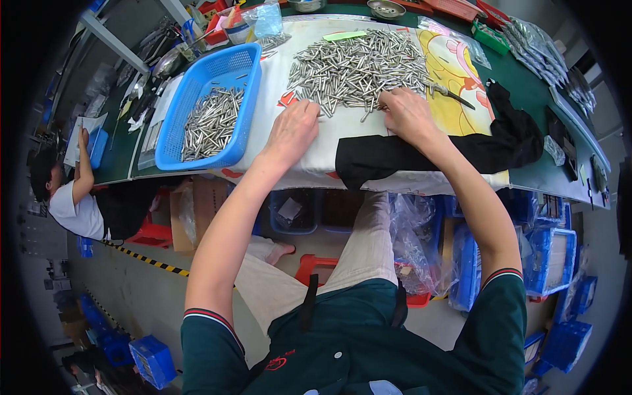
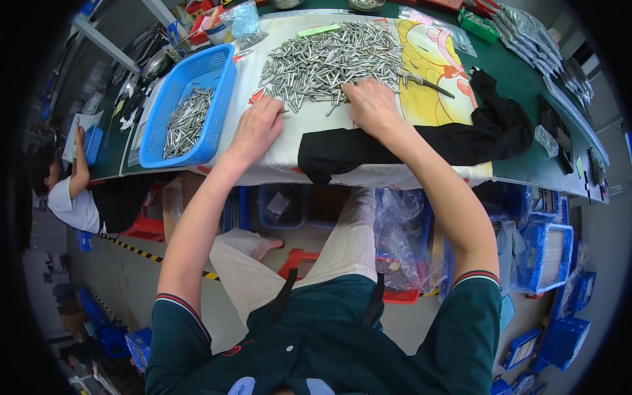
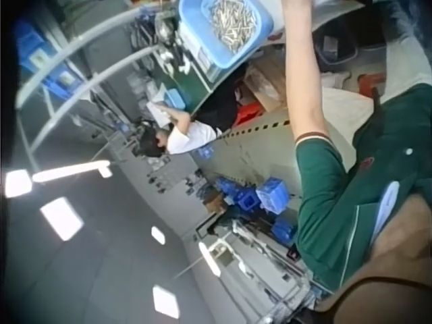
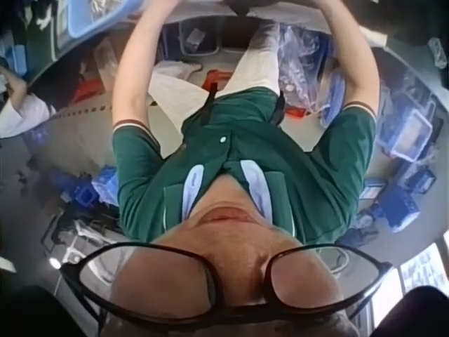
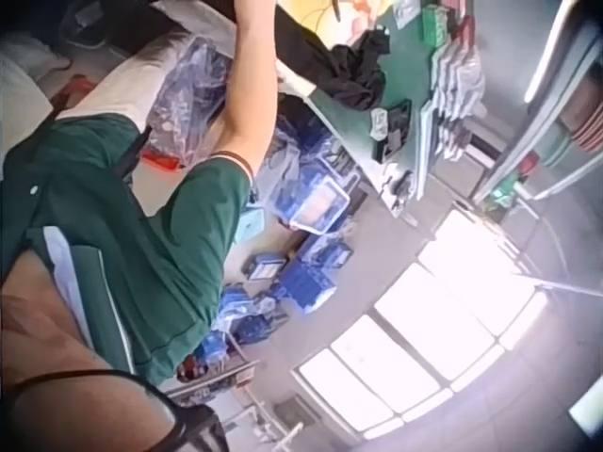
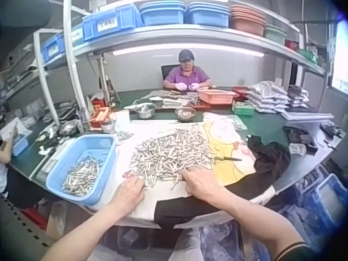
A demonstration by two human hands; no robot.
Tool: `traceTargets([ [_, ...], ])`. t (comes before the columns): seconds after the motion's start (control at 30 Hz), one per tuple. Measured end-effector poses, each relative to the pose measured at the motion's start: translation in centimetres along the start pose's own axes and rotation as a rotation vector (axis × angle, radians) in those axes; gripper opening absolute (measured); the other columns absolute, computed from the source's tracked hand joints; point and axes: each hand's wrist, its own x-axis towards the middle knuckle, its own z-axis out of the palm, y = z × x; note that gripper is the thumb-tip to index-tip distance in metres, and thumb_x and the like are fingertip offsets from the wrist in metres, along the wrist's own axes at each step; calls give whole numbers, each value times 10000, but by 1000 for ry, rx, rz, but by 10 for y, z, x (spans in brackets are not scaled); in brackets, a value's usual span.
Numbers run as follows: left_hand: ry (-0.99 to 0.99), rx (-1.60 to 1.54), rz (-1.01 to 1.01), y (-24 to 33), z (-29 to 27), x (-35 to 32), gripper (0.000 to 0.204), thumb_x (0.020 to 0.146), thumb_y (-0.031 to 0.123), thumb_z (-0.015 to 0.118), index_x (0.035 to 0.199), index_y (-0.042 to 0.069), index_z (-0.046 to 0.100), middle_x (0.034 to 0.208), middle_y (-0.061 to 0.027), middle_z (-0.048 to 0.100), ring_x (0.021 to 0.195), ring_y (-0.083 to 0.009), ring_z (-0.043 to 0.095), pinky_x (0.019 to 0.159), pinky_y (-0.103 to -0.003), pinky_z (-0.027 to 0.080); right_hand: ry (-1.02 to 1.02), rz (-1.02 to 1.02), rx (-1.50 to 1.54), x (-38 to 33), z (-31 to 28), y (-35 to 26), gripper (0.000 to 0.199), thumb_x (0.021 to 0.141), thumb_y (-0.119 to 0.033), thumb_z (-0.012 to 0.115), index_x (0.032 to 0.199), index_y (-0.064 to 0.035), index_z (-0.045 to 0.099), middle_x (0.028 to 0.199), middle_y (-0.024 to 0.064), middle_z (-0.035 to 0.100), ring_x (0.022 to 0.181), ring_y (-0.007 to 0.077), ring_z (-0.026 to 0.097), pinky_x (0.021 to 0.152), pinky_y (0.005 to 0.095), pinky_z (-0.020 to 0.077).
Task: Sorting and assembling small metal pins into a component on a manufacturing workbench.
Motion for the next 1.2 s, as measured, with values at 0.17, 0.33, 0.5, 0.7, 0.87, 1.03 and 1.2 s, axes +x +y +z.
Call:
traceTargets([
  [0.17, 89, -10, 266, -13, 4, 15, 96, 714, -9, 513, 801, 8, 550, 756, -113, 501, 774, -266, 556, 665, -372, 472, 39, 93, 278, -1, -18, 1, 129, 693, -79, 583, 803, -50, 645, 725, 111, 573, 742, 277, 571, 661, 370, 458],
  [0.33, 19, 7, 294, -20, 8, 19, 47, 702, 26, 532, 743, 22, 556, 752, -97, 498, 753, -241, 548, 646, -351, 467, -61, 223, 560, -5, -20, -6, 93, 745, -74, 602, 780, 12, 612, 634, 90, 599, 560, 141, 569, 552, 262, 456],
  [0.5, -97, 89, 325, -21, 5, 31, 47, 732, 36, 570, 778, 45, 566, 776, -69, 508, 760, -216, 549, 648, -334, 467, -68, 216, 662, -4, -8, -13, 83, 730, -67, 598, 775, 1, 616, 648, 83, 606, 567, 151, 579, 558, 269, 461],
  [0.7, -58, 112, 420, -22, 10, 35, 22, 736, 58, 560, 725, 48, 543, 766, -62, 483, 752, -199, 525, 628, -330, 463, -159, 118, 215, 6, -5, -22, 54, 641, -40, 557, 671, -23, 598, 663, 157, 610, 687, 328, 609, 639, 417, 471],
  [0.87, -125, 212, 369, -14, 10, 35, 32, 712, 71, 543, 697, 54, 566, 793, -61, 495, 782, -198, 541, 650, -324, 483, -150, 261, 178, 26, -6, -36, 133, 598, -88, 570, 645, 22, 627, 653, 227, 601, 644, 381, 613, 606, 448, 495],
  [1.03, -85, 283, 332, -6, 13, 31, 38, 720, 64, 543, 754, 61, 560, 787, -68, 503, 780, -203, 547, 640, -325, 477, -292, 357, 38, 40, -12, -54, 140, 630, -75, 586, 726, -10, 664, 762, 183, 644, 760, 327, 641, 662, 397, 508],
  [1.2, -163, 339, 250, 8, 9, 26, 83, 734, 58, 543, 817, 59, 552, 803, -86, 518, 771, -226, 576, 618, -350, 498, -404, 271, -100, 41, -17, -57, 133, 688, -51, 600, 791, -67, 683, 824, 136, 661, 820, 280, 650, 661, 364, 524],
])
